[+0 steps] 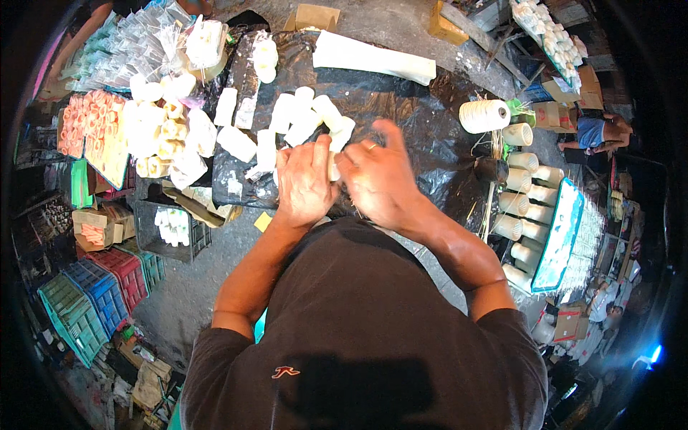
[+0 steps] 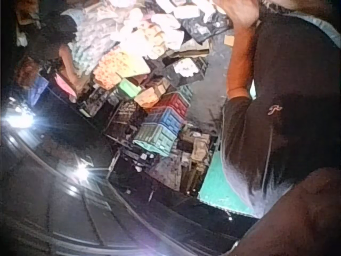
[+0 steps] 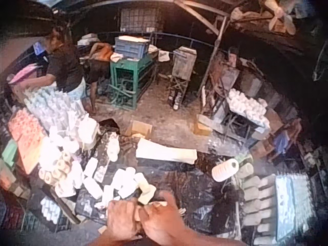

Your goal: The person assembles small decorative items by inserting thin sticks into white cylindrical foam pieces and securing them with string. The person uses shears to trim the sticks and repeatedly wraps string around the foam to hold the sticks in place.

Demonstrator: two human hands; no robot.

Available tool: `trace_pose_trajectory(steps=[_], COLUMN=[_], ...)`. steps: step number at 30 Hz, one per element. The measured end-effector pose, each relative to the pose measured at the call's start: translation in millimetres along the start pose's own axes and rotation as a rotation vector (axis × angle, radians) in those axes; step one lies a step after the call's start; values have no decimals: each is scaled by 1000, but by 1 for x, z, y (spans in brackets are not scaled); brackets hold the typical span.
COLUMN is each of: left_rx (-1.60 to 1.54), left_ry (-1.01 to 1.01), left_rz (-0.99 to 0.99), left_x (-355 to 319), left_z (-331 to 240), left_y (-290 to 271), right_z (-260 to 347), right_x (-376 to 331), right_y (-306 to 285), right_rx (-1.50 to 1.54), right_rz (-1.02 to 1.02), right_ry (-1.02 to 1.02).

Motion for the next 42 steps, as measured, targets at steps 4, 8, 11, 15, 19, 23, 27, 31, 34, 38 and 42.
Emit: trace_pose_trajectory(steps=[4, 8, 11, 15, 19, 23, 27, 31, 34, 38, 42], left_rx=[-1183, -1911, -1981, -2158, -2034, -1948, -1952, -1933, -1761, -1697, -1727], left_ry=[-908, -1204, -1085, -1070, -1123, -1173, -1120, -1146, -914, -1072, -1052], left_rz=[-89, -334, -378, -179, -174, -224, -177, -252, -254, -165, -131], left_x=[-11, -10, 0, 2, 5, -6, -15, -17, -26, -33, -29], left_z=[75, 102, 98, 96, 85, 83, 84, 83, 98, 82, 73], left_y=[35, 59, 57, 65, 72, 80, 78, 70, 76, 66, 56], right_z=[-43, -67, -19, 3, -5, -8, -5, -3, -1, -5, -8], right_x=[-13, -33, -16, 19, 32, 27, 23, 22, 29, 32, 33], right_y=[-61, -4, 5, -10, 15, 43, 51, 58, 64, 80, 98], right_rx=[-149, 536, 629, 436, 330, 310, 336, 476, 554, 679, 734], right_rz=[-486, -366, -388, -412, -202, -216, -366, -462, -404, -343, -353], right_ry=[300, 492, 195, 98, 77, 41, -36, -6, 23, 22, 40])
Point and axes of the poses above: each hand's wrist, its own x-axis towards the middle knuckle, its own y-axis out of the palm, z = x × y, the point moved 6 cm from there along x, towards the middle knuckle, and after that the axes turned 8 degrees about -x, right-handed, at the moved point
